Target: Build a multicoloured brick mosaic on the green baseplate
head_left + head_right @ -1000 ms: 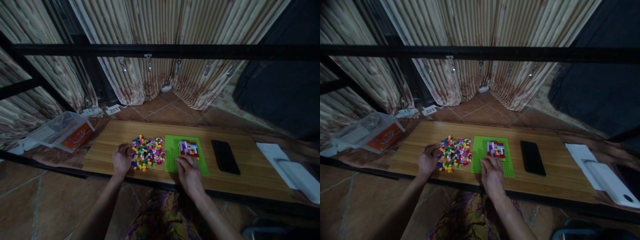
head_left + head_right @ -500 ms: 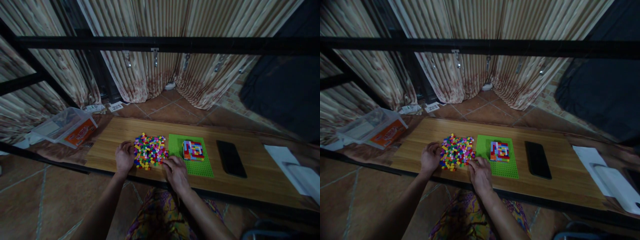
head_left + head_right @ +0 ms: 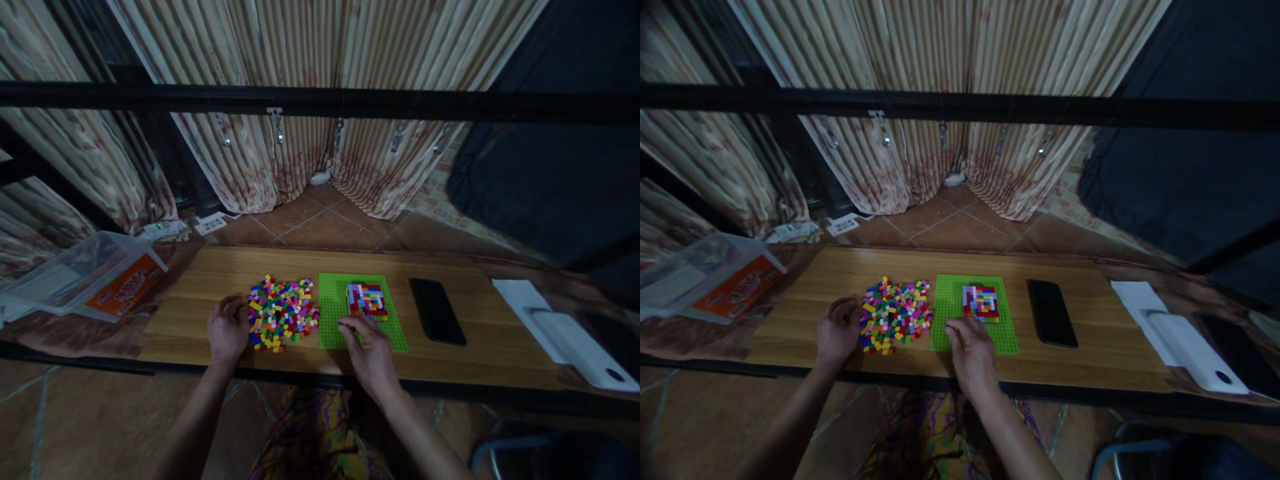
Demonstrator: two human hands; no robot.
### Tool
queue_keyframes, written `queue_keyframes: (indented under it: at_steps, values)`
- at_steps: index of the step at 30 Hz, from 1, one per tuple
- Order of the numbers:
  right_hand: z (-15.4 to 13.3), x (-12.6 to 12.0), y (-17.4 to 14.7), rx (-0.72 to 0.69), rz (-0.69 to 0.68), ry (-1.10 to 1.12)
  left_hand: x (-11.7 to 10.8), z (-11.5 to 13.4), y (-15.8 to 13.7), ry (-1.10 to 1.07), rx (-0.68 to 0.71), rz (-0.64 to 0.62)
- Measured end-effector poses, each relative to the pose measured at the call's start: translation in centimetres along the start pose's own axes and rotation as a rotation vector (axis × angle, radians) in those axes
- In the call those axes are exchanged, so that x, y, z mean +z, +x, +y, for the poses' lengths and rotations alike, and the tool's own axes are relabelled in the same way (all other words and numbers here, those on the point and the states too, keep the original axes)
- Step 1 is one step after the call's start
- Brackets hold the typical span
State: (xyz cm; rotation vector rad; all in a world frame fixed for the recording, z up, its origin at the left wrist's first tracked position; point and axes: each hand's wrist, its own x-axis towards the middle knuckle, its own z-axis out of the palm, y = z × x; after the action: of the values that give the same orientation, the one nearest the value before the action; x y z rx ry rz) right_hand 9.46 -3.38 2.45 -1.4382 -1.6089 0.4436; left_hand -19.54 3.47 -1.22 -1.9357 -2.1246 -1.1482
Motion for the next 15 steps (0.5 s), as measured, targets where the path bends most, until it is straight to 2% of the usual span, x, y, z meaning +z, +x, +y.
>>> queue_keyframes:
  at_steps: [4, 7, 10, 15]
  values:
    - [3.0, -3.9, 1.0, 0.174, 0.145, 0.01, 0.1, -0.2, 0.0, 0.017, 0.021, 0.008]
    - [5.5, -5.6, 1.7, 0.261, 0.217, -0.043, 0.1, -0.3, -0.1, 0.026, 0.037, 0.005]
    - [7.0, -6.0, 2.3, 0.262, 0.222, -0.058, 0.2, -0.3, -0.1, 0.021, 0.031, 0.004]
    - [7.6, -5.6, 2.9, 0.236, 0.165, -0.05, 0.2, -0.3, -0.1, 0.026, -0.008, -0.015]
